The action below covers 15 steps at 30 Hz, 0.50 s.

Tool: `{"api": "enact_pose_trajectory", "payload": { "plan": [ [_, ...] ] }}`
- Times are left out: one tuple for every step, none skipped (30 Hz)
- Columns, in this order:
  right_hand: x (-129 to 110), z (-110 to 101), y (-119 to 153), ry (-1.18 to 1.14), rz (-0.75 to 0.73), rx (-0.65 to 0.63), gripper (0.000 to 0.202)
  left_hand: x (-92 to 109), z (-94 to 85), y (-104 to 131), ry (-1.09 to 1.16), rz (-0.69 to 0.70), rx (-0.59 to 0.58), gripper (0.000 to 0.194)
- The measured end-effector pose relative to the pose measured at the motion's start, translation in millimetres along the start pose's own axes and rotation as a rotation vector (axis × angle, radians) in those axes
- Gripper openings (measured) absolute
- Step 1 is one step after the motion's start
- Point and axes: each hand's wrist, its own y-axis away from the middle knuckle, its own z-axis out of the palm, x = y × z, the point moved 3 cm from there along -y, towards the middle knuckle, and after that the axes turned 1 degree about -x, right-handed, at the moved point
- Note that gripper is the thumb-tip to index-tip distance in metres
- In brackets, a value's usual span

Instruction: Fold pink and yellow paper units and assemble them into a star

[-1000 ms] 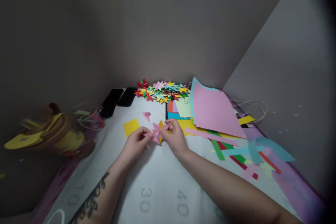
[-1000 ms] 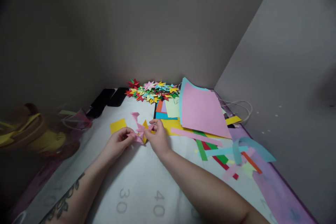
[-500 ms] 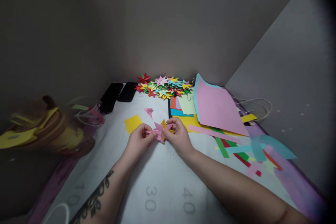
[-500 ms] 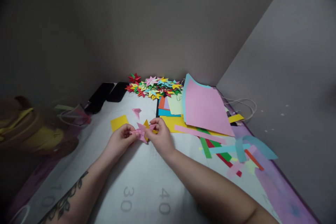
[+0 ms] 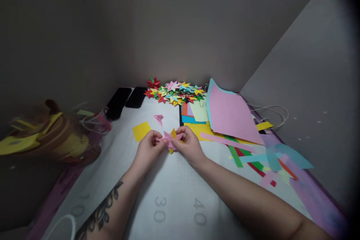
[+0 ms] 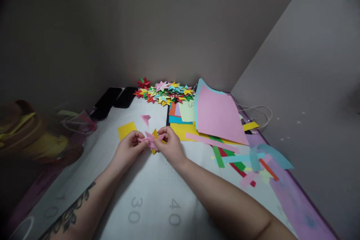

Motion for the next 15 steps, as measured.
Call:
{"api": "enact_pose_trajectory", "payload": {
  "plan": [
    [0.8,0.4,0.0,-0.014,0.01,-0.016,0.026,0.0,-0.2,0.2,0.009,0.0,0.003,0.025],
    [1.7,0.9,0.0,-0.024,0.023,-0.033,0.026,0.0,-0.5,0.4,0.013,0.0,0.005,0.026],
    [2.5,1.4,0.0,-0.029,0.035,-0.05,0.026,-0.1,-0.9,0.6,0.012,0.001,0.01,0.026],
    [3.1,1.9,0.1,-0.027,0.043,-0.063,0.026,-0.2,-1.4,0.8,0.007,0.001,0.017,0.026],
    [3.5,2.1,0.0,-0.021,0.047,-0.071,0.026,-0.5,-2.0,0.9,0.001,-0.002,0.027,0.026],
    [3.8,2.4,0.0,-0.012,0.048,-0.077,0.026,-0.9,-2.6,1.0,-0.003,-0.007,0.039,0.027],
    [4.0,2.5,0.0,-0.006,0.048,-0.079,0.025,-1.3,-3.0,1.1,-0.003,-0.014,0.049,0.028],
    [4.0,2.6,0.0,-0.003,0.047,-0.077,0.026,-1.8,-3.0,1.1,-0.001,-0.022,0.053,0.028],
    [4.0,2.6,0.1,-0.003,0.045,-0.071,0.026,-2.1,-2.7,1.1,0.004,-0.028,0.053,0.028],
    [3.9,2.6,0.1,-0.004,0.04,-0.061,0.026,-2.2,-2.1,1.1,0.012,-0.032,0.046,0.029],
    [3.7,2.5,0.3,-0.006,0.033,-0.047,0.027,-1.9,-1.3,1.2,0.022,-0.032,0.036,0.029],
    [3.5,2.4,0.5,-0.009,0.025,-0.031,0.027,-1.5,-0.5,1.4,0.028,-0.032,0.025,0.029],
    [3.4,2.3,0.7,-0.013,0.019,-0.015,0.027,-0.8,0.2,1.7,0.03,-0.03,0.018,0.029],
    [3.5,2.2,0.9,-0.018,0.015,-0.002,0.027,0.1,0.7,2.0,0.026,-0.025,0.016,0.028],
    [3.8,2.2,1.2,-0.024,0.014,0.008,0.027,1.1,0.8,2.4,0.013,-0.017,0.019,0.026]
  ]
}}
